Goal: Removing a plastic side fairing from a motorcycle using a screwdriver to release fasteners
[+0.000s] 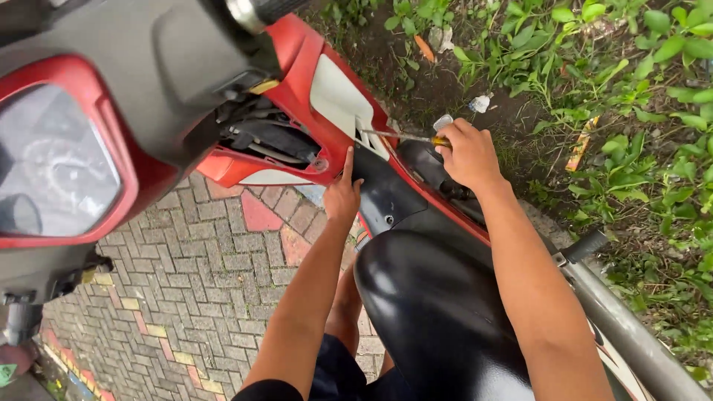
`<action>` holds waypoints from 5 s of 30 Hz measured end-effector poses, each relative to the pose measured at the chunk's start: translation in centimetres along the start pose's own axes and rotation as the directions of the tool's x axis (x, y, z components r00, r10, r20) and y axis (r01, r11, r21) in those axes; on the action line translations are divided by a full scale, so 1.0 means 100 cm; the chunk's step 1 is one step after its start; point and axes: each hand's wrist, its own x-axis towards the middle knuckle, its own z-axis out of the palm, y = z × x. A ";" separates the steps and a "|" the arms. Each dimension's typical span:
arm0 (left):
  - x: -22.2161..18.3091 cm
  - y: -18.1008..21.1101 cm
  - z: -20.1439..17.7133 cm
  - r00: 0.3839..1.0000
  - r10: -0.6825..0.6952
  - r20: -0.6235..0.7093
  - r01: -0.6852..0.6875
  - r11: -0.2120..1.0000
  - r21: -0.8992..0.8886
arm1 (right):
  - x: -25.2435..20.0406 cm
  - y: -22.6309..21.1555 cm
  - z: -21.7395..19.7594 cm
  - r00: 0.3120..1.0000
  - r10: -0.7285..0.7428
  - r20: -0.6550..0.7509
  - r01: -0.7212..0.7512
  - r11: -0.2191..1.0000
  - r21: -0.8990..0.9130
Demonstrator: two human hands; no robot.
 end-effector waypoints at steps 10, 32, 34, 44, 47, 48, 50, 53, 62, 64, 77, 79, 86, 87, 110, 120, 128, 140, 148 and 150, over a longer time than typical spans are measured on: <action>0.013 -0.011 0.054 0.984 0.031 -0.178 0.004 0.981 0.195 | -0.002 -0.028 -0.037 0.996 0.024 0.083 -0.034 0.993 0.115; -0.215 -0.233 -0.073 0.936 0.229 0.266 0.149 0.427 -0.892 | -0.312 -0.452 0.074 0.497 0.764 -0.412 -0.233 0.575 0.784; -0.255 -0.301 -0.063 0.914 0.066 0.400 0.354 0.351 -0.867 | -0.318 -0.503 0.089 0.511 0.639 -0.575 -0.065 0.695 0.716; -0.407 -0.331 -0.107 0.746 0.157 0.647 0.652 -0.365 -0.664 | -0.391 -0.630 0.034 0.698 0.716 -0.019 -0.413 0.423 0.807; -0.477 -0.251 -0.163 0.788 0.339 0.514 0.592 -0.191 -0.783 | -0.449 -0.624 -0.005 0.717 0.690 -0.098 -0.422 0.542 0.727; -0.487 -0.220 -0.158 0.796 0.420 0.436 0.528 -0.130 -0.839 | -0.475 -0.617 -0.020 0.742 0.650 -0.163 -0.377 0.605 0.702; -0.510 -0.161 -0.142 0.786 0.522 0.332 0.447 -0.108 -0.888 | -0.537 -0.620 -0.064 0.691 0.690 -0.217 -0.385 0.604 0.698; -0.577 -0.066 -0.115 0.699 0.674 0.239 0.374 -0.060 -0.925 | -0.651 -0.601 -0.104 0.605 0.715 -0.350 -0.413 0.658 0.630; -0.776 0.075 -0.101 0.493 0.782 0.382 0.450 0.147 -0.881 | -0.871 -0.582 -0.207 0.451 0.814 -0.365 -0.411 0.553 0.725; -0.780 0.107 -0.102 0.498 0.782 0.374 0.412 0.165 -0.896 | -0.892 -0.560 -0.232 0.468 0.807 -0.361 -0.408 0.559 0.722; -0.708 0.390 -0.025 0.685 0.688 0.239 -0.241 0.524 -0.817 | -0.953 -0.352 -0.430 0.497 0.851 -0.171 -0.616 0.485 0.620; -0.717 0.433 -0.030 0.693 0.665 0.279 -0.139 0.502 -0.853 | -0.962 -0.316 -0.460 0.493 0.858 -0.146 -0.612 0.460 0.643; -0.737 0.548 -0.040 0.542 0.719 0.435 0.580 0.055 -0.813 | -0.982 -0.186 -0.539 0.613 0.780 -0.125 -0.577 0.550 0.604; -0.747 0.562 -0.043 0.531 0.764 0.367 0.624 -0.059 -0.779 | -0.985 -0.169 -0.548 0.628 0.768 -0.130 -0.578 0.571 0.583; -0.845 0.709 -0.080 0.946 0.325 -0.013 0.266 -0.796 -0.544 | -0.928 -0.017 -0.601 0.929 0.315 -0.193 -0.217 0.889 0.403; -0.748 0.659 -0.062 0.953 0.034 0.300 0.148 -0.920 -0.363 | -0.819 -0.043 -0.601 0.997 0.073 0.040 -0.083 0.871 0.484; -0.707 0.635 -0.030 0.902 -0.255 0.349 -0.140 -0.937 -0.321 | -0.745 -0.059 -0.588 0.952 -0.191 0.239 0.043 0.857 0.513; -0.670 0.678 -0.115 0.881 -0.346 0.322 -0.244 -0.917 -0.317 | -0.643 -0.028 -0.643 0.855 -0.333 0.398 0.130 0.879 0.458; -0.634 0.735 -0.134 0.917 -0.342 0.206 -0.171 -0.803 -0.571 | -0.611 0.016 -0.679 0.864 -0.247 0.438 0.079 0.927 0.368; -0.621 0.748 -0.132 0.916 -0.348 0.199 -0.162 -0.776 -0.609 | -0.605 0.028 -0.686 0.868 -0.247 0.432 0.076 0.924 0.376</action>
